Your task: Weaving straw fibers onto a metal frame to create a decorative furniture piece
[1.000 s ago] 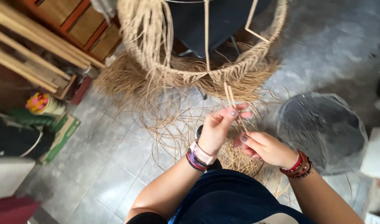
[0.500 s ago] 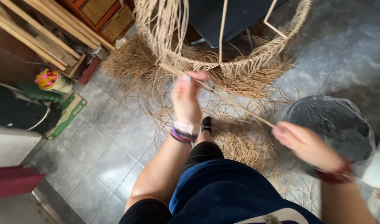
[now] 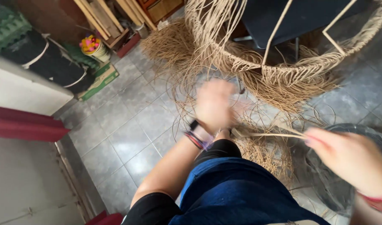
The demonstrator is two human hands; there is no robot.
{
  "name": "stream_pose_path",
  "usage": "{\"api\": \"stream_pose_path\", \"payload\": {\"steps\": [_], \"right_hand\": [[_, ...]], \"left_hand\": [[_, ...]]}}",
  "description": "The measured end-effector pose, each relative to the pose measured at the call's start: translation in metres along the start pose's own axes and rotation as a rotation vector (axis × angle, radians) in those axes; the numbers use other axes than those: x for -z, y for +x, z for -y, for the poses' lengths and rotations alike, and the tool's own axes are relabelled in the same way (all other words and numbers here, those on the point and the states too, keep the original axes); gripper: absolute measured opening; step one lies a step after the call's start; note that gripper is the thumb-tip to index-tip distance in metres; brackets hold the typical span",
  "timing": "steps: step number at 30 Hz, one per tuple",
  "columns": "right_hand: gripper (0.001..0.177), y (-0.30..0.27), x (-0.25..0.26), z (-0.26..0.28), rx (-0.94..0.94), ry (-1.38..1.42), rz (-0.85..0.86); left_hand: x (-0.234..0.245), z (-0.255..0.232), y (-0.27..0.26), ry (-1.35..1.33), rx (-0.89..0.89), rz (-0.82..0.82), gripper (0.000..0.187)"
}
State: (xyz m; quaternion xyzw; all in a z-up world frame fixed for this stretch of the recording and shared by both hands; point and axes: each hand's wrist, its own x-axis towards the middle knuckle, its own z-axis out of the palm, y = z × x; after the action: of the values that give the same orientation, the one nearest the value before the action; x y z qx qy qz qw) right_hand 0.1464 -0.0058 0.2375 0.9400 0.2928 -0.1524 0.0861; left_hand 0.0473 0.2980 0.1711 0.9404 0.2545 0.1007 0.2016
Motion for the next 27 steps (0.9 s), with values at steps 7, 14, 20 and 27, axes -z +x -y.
{"api": "stream_pose_path", "payload": {"steps": [7, 14, 20, 27], "right_hand": [[0.025, 0.027, 0.019, 0.022, 0.226, 0.101, 0.031], [0.044, 0.075, -0.129, -0.181, 0.186, 0.841, -0.186], [0.025, 0.042, 0.023, 0.041, 0.143, 0.095, 0.051], [0.031, 0.085, 0.017, -0.033, -0.036, 0.329, 0.116]], "left_hand": [[-0.004, -0.034, -0.034, -0.117, -0.575, 0.316, 0.045], [-0.010, 0.104, 0.022, 0.350, 0.059, 0.389, 0.025], [-0.043, -0.012, -0.011, -0.385, -0.620, 0.069, 0.108], [-0.014, 0.048, 0.062, 0.220, -0.290, 0.584, 0.027]]}}
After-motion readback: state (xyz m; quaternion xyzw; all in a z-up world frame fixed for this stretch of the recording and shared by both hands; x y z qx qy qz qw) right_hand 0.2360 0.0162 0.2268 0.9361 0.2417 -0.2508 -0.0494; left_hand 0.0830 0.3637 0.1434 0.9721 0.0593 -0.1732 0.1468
